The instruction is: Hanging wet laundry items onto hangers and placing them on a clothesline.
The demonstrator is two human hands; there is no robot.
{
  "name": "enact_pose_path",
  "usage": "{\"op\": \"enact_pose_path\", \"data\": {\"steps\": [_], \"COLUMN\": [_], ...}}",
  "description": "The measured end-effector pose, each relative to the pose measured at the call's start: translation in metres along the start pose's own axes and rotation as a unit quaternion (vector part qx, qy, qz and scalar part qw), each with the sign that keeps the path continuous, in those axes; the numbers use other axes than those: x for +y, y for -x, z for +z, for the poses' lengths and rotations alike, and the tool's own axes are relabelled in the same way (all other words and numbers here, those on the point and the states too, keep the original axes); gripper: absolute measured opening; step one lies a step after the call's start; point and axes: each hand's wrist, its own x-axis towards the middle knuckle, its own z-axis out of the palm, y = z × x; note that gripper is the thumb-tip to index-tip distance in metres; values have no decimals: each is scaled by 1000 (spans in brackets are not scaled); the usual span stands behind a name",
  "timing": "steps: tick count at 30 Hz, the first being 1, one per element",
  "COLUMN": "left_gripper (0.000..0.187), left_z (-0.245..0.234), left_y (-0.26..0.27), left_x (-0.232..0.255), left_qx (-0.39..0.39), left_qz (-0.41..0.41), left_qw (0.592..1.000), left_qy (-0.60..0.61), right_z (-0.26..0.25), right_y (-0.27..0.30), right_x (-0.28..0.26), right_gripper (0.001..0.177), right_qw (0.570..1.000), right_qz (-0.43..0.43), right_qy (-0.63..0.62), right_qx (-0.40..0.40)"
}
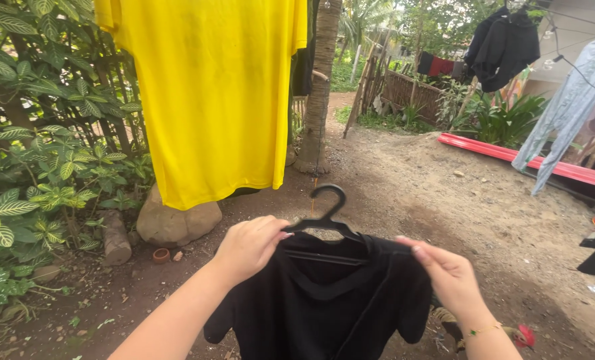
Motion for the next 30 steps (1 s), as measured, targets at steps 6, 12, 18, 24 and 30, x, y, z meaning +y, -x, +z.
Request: {"op": "enact_pose_path", "data": {"steps": [6,12,18,24,30], "left_gripper": [17,15,49,42,23], "left_z": [-6,-10,-38,-34,-18], "left_y": [6,-5,-16,-4,15], "left_x": [1,7,-5,-2,-12], "left_qx": [25,18,-19,-52,-11], "left_qz": [-21,-21,-123,-13,-53], "left_qw": [999,999,992,998,998], "left_qy": [-19,-31,-20,-36,-38], "right_z": [13,45,51,66,69], "right_y": [-4,-13,-18,-23,-21], "right_x": [-61,-35,-9,-1,-42], "right_gripper": [41,31,27,28,33], "right_qw": [995,990,997,998,995], "right_qz": [-70,-19,7,19,5], "right_qy": [65,138,21,-7,101], "right_qx": [-30,-9,72,67,2]}}
